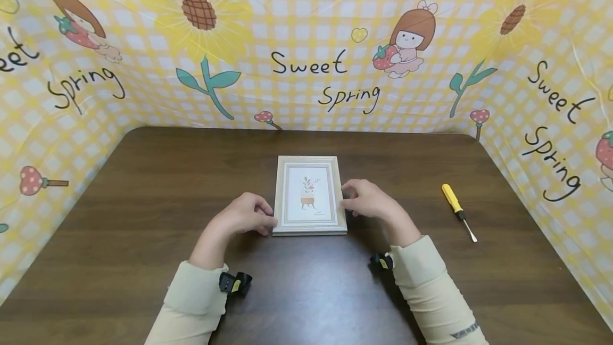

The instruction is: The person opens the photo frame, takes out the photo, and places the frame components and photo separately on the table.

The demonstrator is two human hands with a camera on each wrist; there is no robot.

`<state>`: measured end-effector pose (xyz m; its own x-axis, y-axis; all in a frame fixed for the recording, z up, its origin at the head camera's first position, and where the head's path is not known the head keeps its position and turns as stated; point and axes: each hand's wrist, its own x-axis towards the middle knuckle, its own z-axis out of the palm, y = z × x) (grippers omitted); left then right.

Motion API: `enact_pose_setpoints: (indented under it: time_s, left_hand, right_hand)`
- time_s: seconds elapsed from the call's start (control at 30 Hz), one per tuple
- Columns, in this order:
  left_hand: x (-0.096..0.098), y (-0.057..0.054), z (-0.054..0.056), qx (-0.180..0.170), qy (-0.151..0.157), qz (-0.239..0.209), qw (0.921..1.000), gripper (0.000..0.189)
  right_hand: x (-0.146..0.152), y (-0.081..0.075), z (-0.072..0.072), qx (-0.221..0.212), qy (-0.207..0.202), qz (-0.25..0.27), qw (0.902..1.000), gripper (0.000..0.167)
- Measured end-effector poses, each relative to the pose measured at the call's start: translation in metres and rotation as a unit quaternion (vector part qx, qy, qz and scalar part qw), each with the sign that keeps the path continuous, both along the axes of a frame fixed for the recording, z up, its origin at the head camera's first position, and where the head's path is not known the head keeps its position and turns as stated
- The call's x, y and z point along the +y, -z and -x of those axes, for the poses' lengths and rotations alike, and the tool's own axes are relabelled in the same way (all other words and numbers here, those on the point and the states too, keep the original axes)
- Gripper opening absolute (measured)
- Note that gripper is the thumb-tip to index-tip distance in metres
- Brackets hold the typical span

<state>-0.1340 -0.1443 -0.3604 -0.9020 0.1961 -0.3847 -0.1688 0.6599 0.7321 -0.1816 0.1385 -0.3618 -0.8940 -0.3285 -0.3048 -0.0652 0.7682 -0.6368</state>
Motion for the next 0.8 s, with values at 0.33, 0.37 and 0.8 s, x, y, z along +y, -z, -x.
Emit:
enact_pose_setpoints:
  time_s: [0.33,0.37,0.8]
  left_hand:
    - [0.005,-0.010,0.014,0.052,-0.050,0.015,0.9973,0.039]
    - [0.007,-0.010,0.015,0.052,-0.055,0.015,0.9970,0.040]
    - [0.018,-0.002,0.026,0.011,-0.086,0.027,0.9959,0.043]
  right_hand:
    - [0.009,-0.004,0.031,-0.033,0.076,0.105,0.9910,0.055]
    - [0.009,-0.005,0.035,-0.042,0.089,0.116,0.9884,0.057]
    - [0.001,0.008,0.065,-0.112,0.149,0.196,0.9628,0.058]
